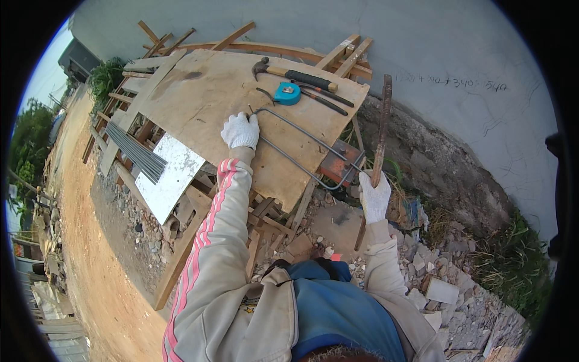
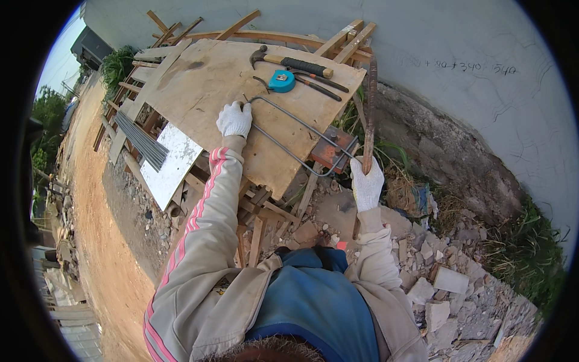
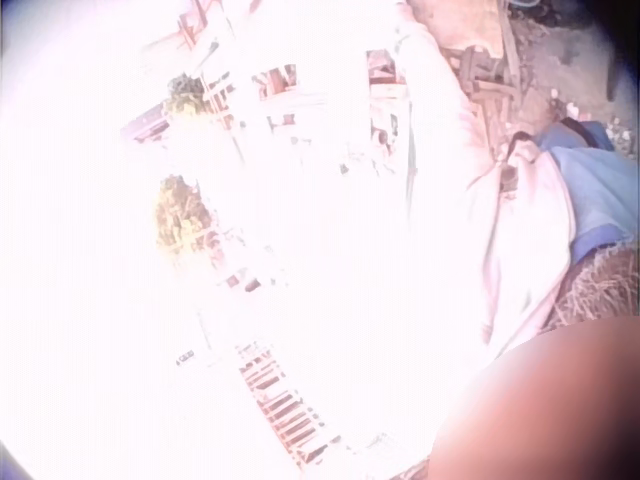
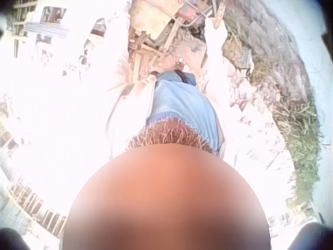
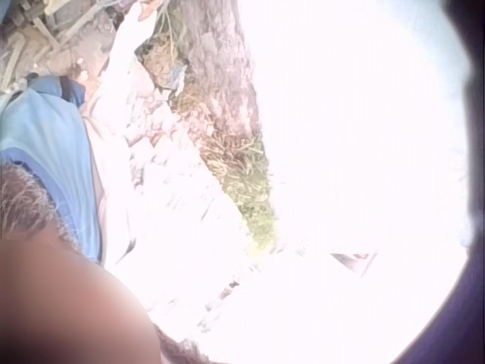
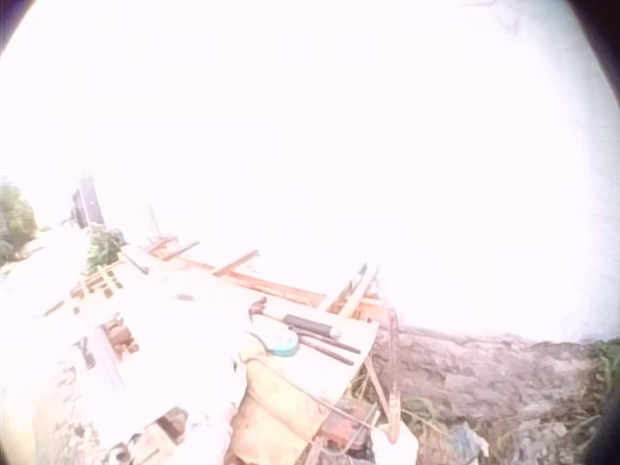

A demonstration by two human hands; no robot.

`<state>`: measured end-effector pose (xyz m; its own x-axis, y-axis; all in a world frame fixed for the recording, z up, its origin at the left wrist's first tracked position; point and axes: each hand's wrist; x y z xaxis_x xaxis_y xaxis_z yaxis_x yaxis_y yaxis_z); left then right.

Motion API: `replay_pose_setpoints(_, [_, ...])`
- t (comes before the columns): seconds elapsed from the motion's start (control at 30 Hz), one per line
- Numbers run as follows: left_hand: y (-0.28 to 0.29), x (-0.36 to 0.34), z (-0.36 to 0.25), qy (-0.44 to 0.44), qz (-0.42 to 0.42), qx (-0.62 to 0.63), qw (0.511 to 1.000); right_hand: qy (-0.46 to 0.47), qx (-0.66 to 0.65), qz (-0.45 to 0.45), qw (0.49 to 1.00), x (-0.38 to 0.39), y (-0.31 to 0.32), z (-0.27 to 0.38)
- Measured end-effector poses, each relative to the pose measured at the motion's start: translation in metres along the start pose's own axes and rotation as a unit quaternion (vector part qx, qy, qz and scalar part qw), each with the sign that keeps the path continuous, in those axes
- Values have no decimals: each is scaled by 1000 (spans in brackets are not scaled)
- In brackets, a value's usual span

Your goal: The person bends metal rods into U-shaped forms using a hammer and a wooden workbench as a fulcrum. They repeatedly position each rod, strike it with the hammer to create bends, and place the finished pieces aside.

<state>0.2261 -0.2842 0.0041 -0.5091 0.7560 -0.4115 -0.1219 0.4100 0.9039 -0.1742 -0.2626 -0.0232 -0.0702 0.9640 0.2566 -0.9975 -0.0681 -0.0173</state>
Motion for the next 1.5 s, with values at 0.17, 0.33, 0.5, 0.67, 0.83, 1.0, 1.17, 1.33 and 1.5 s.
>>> replay_pose_setpoints(0.17, [-11, -20, 1, -29, 11, 57, 998, 20, 7, -31, 999, 3, -1, -6])
replay_pose_setpoints(0.33, [-14, -17, -8, -22, -24, 42, 999, 9, 60, -61, 996, 8, -1, -5])
replay_pose_setpoints(0.5, [8, 0, -20, -67, -183, 120, 973, 17, 72, -101, 992, 8, -4, -6])
replay_pose_setpoints(0.67, [12, 41, -63, -256, 0, 143, 956, 38, 104, -106, 988, 7, -2, -9])
replay_pose_setpoints(0.83, [10, 42, -87, -250, 61, 99, 961, 78, 117, -135, 981, 8, -6, -8])
replay_pose_setpoints(1.0, [10, 46, -93, -235, -31, 49, 970, 8, 64, -87, 994, 8, -3, 3])
replay_pose_setpoints(1.17, [17, 42, -103, -193, 51, 68, 978, -6, 95, -81, 992, 10, -1, 6])
replay_pose_setpoints(1.33, [21, 45, -101, -198, 29, 70, 977, 35, 142, -95, 985, 8, 1, 4])
replay_pose_setpoints(1.5, [26, 44, -101, -183, 82, 96, 975, 43, 137, -59, 988, 4, 6, 5])
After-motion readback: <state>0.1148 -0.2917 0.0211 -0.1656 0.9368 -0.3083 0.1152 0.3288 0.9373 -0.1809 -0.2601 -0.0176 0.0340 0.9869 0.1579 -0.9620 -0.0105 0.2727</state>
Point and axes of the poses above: each hand's wrist, its own x-axis away from the middle knuckle, its own y-axis out of the back of the hand, z = x × y, and after that the axes turned 10 degrees about -y, right-handed
